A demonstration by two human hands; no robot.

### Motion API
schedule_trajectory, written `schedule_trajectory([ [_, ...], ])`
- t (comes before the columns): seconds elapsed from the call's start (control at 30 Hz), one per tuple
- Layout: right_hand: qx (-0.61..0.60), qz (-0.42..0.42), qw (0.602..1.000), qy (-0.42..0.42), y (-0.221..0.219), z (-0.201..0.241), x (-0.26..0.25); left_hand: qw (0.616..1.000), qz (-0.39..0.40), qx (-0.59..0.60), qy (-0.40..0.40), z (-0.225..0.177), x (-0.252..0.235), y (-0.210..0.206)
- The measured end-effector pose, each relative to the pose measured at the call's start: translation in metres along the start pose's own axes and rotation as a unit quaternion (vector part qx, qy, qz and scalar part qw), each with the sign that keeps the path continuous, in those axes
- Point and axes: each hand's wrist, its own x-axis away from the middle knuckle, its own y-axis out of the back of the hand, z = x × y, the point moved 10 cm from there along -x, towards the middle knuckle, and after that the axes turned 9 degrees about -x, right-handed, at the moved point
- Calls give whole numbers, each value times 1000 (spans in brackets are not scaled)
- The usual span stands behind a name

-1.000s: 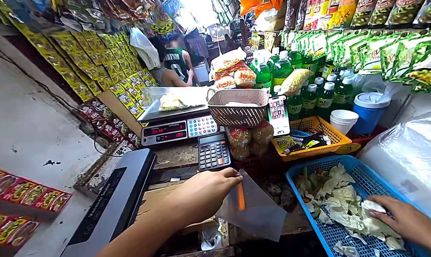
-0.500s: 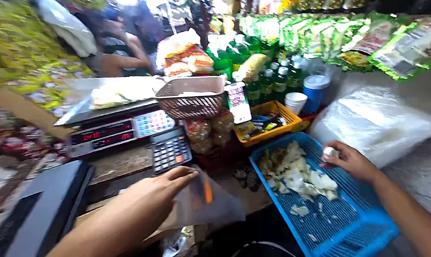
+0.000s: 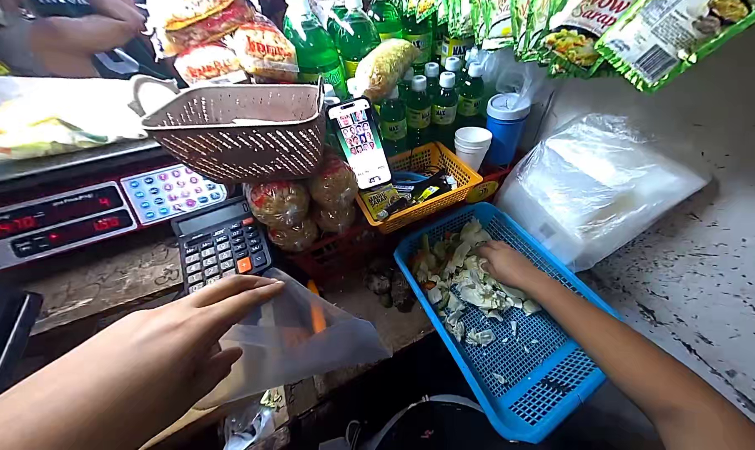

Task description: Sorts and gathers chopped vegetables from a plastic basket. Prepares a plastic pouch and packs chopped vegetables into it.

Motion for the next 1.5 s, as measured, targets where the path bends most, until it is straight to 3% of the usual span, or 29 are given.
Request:
schedule_trajectory([
  [0.27,2,88,996,-17,8,-20,4,1000,9,5,23,4,12,-1],
  [0.43,-127,68,990,2,29,-24,15,1000,-3,-5,26,12,24,-2],
  [0.6,-272,-24,960,56,65,-17,30,1000,5,3,26,1,20,7],
  [0.73,-160,69,984,37,55,-5,35,1000,12,-16,15,-10,11,11],
  [0.83,-62,17,998,-9,42,-6,12,998,19,-58,2,-23,0,15],
  [0.93,-21,-1,997,-71,12,0,-13,992,91,-74,44,-41,-10,24],
  [1.1,11,-13,998,53,1,42,-10,986,125,-77,79,-39,0,29],
  [1.2,23,-40,998,53,16,34,-9,986,123,-69,92,-32,9,29],
  [1.33,-197,18,974,109,16,24,-6,985,118,-74,101,-30,15,31],
  [1.37,-218,13,969,118,19,25,-6,986,108,-76,99,-29,17,33],
  [1.5,-102,-47,990,81,45,23,-11,995,-3,-80,66,-18,21,37],
])
